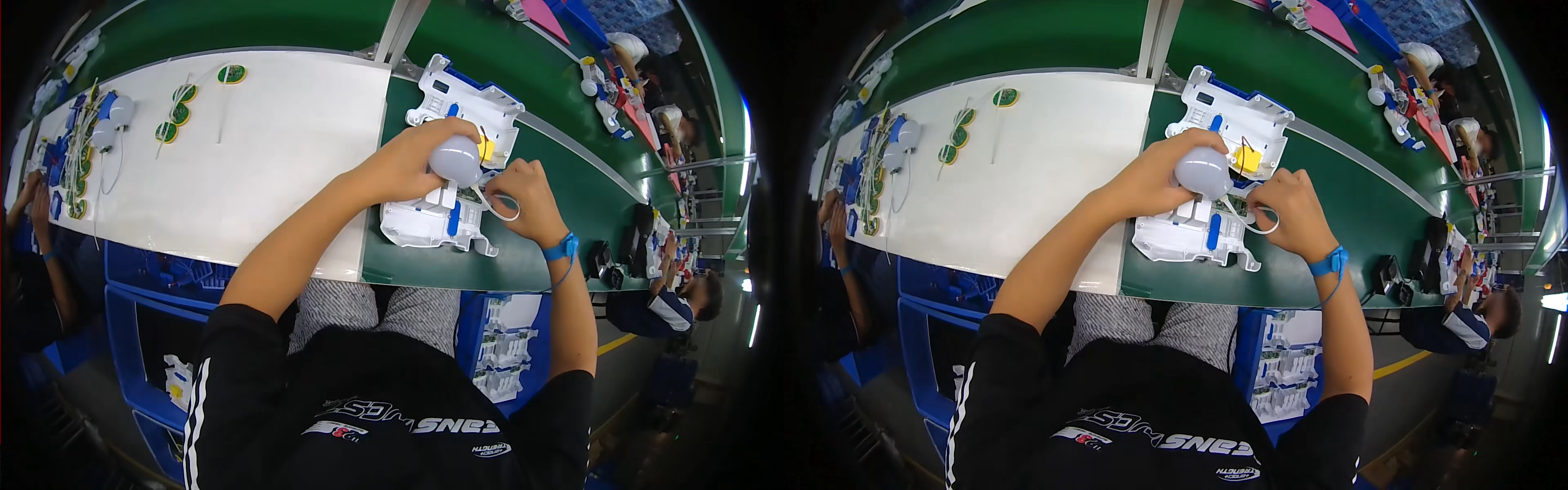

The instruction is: Assembling various components of light fixtures including wiring and housings on a production line.

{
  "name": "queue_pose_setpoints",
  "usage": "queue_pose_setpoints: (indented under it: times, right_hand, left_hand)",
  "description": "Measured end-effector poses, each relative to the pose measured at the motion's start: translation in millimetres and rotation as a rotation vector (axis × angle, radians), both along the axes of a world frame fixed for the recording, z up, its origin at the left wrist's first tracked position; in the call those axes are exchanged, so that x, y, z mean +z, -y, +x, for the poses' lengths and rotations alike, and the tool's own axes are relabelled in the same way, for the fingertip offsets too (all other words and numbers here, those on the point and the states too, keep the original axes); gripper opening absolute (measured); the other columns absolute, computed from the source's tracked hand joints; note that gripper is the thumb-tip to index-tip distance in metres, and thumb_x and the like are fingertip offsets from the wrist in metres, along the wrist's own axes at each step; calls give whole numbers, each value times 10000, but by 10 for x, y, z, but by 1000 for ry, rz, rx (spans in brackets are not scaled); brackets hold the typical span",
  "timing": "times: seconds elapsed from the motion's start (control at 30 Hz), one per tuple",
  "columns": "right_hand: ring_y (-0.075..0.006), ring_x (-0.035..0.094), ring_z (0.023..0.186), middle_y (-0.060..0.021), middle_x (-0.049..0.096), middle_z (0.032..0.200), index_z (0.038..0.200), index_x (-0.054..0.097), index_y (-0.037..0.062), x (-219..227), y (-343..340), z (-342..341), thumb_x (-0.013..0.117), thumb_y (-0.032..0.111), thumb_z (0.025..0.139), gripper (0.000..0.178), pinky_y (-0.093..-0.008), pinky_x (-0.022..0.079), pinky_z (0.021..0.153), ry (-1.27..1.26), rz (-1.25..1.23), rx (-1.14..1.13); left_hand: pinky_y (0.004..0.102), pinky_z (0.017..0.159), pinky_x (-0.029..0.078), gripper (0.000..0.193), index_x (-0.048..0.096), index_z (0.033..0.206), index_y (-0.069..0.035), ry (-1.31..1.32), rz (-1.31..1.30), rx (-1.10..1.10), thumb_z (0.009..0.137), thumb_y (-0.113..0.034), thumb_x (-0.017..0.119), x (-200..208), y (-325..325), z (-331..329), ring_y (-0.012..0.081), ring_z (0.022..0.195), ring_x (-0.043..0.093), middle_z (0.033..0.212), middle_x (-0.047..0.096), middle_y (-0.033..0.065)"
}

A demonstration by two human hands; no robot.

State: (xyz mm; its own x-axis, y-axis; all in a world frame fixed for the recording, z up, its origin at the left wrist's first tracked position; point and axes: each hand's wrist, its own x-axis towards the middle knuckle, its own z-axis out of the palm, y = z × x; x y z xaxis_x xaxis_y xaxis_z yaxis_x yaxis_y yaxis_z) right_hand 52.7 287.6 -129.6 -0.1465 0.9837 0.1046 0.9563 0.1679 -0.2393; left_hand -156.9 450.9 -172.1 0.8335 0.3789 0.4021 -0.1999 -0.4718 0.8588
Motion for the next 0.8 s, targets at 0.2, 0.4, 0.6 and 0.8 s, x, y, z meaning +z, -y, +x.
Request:
queue_pose_setpoints:
  times: [0.2, 0.4, 0.6, 0.8]
  right_hand:
    - [-200, 591, 796, -19, 670, 746, 797, 686, 100, 1, -53, 17, 684, 42, 667, 142, -342, 362, 747, -62, -33, 3]
    - [-202, 588, 792, -28, 682, 736, 774, 687, 92, 65, -118, -43, 683, 45, 665, 119, -345, 368, 745, 31, -90, -29]
    - [-216, 585, 789, -40, 699, 754, 784, 697, 92, 68, -134, -70, 699, 36, 683, 116, -348, 372, 743, 76, -102, -20]
    - [-220, 592, 795, -50, 689, 763, 806, 708, 92, 153, -202, -92, 754, 14, 714, 129, -349, 383, 744, 148, -141, 37]
  left_hand:
    - [436, 1022, 495, 672, 534, 1275, -160, 41, 9, -4, 689, 46, 788, -37, -3, 28, 361, 1192, 622, 1273, 642, 124]
    - [446, 1018, 502, 681, 534, 1289, -200, 21, -23, -18, 710, 39, 798, -34, -16, 22, 397, 1228, 602, 1305, 630, 138]
    - [447, 1053, 492, 655, 546, 1298, -186, 70, 60, -41, 729, 24, 793, -94, -13, 32, 363, 1248, 589, 1329, 625, 127]
    - [441, 1070, 482, 646, 560, 1294, -178, 62, 61, -29, 726, 8, 804, -123, -31, 37, 350, 1249, 590, 1346, 621, 106]
